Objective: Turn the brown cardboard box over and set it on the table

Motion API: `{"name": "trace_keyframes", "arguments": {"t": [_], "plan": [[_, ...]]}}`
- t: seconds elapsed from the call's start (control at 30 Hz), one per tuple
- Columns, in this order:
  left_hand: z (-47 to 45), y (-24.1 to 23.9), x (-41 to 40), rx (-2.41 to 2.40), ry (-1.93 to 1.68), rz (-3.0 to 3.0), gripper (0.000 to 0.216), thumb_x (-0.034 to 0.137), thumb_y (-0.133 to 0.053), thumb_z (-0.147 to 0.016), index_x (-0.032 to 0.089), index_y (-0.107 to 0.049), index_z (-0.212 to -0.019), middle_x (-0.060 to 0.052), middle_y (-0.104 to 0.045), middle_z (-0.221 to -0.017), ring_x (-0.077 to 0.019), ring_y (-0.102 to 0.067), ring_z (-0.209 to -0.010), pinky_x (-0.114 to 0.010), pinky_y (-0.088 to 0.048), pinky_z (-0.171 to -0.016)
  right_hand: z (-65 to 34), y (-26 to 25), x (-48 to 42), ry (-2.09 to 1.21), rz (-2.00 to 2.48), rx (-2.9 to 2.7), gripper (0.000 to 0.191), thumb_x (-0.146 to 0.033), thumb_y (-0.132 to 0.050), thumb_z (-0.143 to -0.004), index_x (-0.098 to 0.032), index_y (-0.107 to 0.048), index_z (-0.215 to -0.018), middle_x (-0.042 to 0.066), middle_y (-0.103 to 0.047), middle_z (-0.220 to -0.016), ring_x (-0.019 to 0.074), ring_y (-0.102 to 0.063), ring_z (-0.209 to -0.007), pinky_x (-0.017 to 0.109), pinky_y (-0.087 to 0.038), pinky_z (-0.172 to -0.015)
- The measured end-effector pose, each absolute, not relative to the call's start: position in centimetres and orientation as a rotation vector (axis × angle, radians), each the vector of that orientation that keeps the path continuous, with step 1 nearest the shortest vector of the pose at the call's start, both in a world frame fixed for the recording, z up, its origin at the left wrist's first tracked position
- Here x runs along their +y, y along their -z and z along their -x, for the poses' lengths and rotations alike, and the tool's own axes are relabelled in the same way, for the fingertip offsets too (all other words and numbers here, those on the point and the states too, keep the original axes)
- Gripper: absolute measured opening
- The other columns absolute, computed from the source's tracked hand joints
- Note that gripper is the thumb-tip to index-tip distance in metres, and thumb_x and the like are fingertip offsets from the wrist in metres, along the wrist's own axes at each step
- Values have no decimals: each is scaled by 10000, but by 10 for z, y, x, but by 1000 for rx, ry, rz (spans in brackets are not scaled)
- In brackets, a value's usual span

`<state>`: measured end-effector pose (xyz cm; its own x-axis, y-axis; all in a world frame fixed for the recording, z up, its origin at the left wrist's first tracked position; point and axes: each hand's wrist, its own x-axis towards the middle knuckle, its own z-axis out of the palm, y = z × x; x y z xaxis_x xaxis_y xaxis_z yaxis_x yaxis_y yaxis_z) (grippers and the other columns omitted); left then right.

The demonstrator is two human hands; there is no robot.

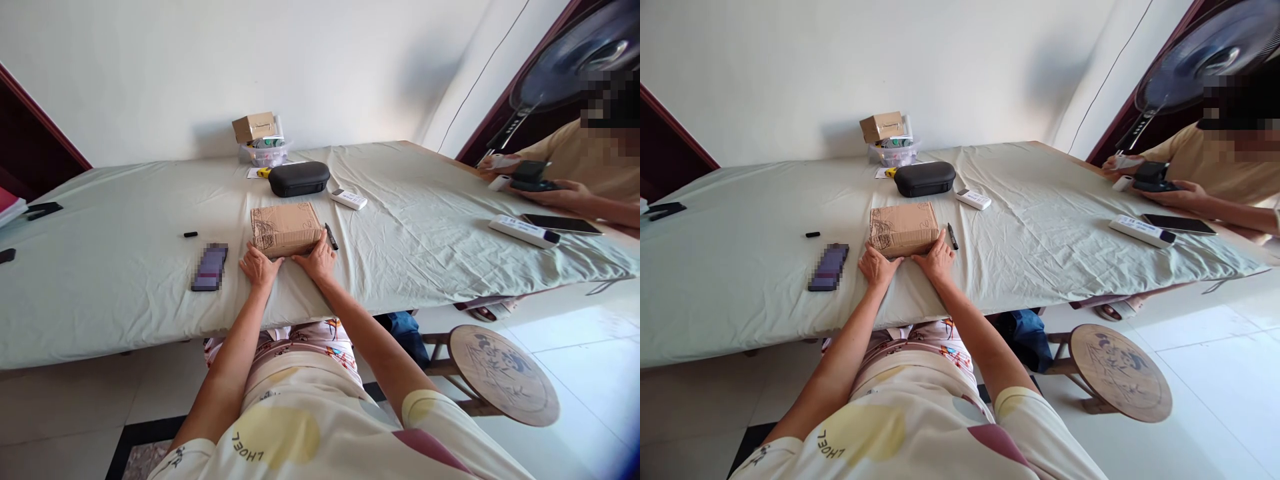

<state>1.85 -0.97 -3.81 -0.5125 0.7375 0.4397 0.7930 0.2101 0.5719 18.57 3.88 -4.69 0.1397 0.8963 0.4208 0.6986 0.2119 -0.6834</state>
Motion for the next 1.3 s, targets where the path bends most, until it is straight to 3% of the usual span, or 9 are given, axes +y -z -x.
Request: {"name": "trace_keyframes", "arguments": {"t": [0.23, 0.43, 0.67, 0.93, 1.1, 1.23, 1.3], "plan": [[-19, 36, -11, -2316, 1261, 1456, 1236, 598, -889, -718, 64, -240, -1624, -314, -638, -1323, -481, -618, -1250, -637, -439, -1079, -186, 53, 41, -249, 1485, -1573, 1257, -745, -785, -762, -116, -163, -1655, 289, -604, -1357, 449, -574, -1275, 612, -399, -1097], [-15, 32, -13, -2313, 1313, 1499, 1209, 584, -881, -742, 70, -248, -1634, -311, -635, -1316, -500, -591, -1283, -639, -443, -1074, -193, 52, 43, -312, 1465, -1613, 1196, -604, -829, -766, -139, -192, -1664, 265, -609, -1340, 450, -578, -1269, 640, -431, -1090], [-5, 34, -13, -2346, 1308, 1536, 1045, 560, -839, -815, 109, -331, -1609, -291, -649, -1320, -489, -602, -1281, -624, -467, -1061, -206, 57, 52, -409, 1341, -1662, 932, -367, -747, -813, -235, -340, -1641, 159, -681, -1245, 344, -669, -1095, 540, -556, -997], [-1, 37, -14, -2305, 1323, 1571, 833, 401, -801, -892, 122, -409, -1572, -257, -674, -1309, -428, -629, -1276, -531, -487, -1060, -212, 58, 54, -418, 1272, -1615, 800, -140, -527, -826, -205, -409, -1614, 112, -725, -1148, 227, -702, -998, 427, -574, -978], [3, 38, -12, -2200, 1467, 1554, 662, 379, -745, -940, 124, -477, -1490, -237, -687, -1333, -359, -668, -1236, -465, -509, -1036, -213, 51, 50, -331, 1147, -1529, 593, -170, -519, -888, -227, -514, -1478, 81, -744, -1080, 198, -695, -958, 413, -566, -960], [7, 40, -12, -1987, 1746, 1445, 390, 499, -687, -966, 175, -627, -1175, -156, -745, -1143, -282, -715, -1053, -407, -541, -959, -215, 38, 44, -205, 1069, -1380, 230, -324, -561, -961, -227, -615, -1163, 51, -719, -1001, 200, -682, -937, 411, -553, -933], [9, 38, -14, -1859, 1852, 1420, 360, 550, -629, -990, 195, -640, -1047, -113, -739, -1029, -243, -710, -965, -378, -550, -921, -217, 31, 41, -156, 1009, -1304, 179, -392, -557, -982, -229, -611, -1035, 46, -695, -986, 199, -675, -949, 403, -548, -930]]}}
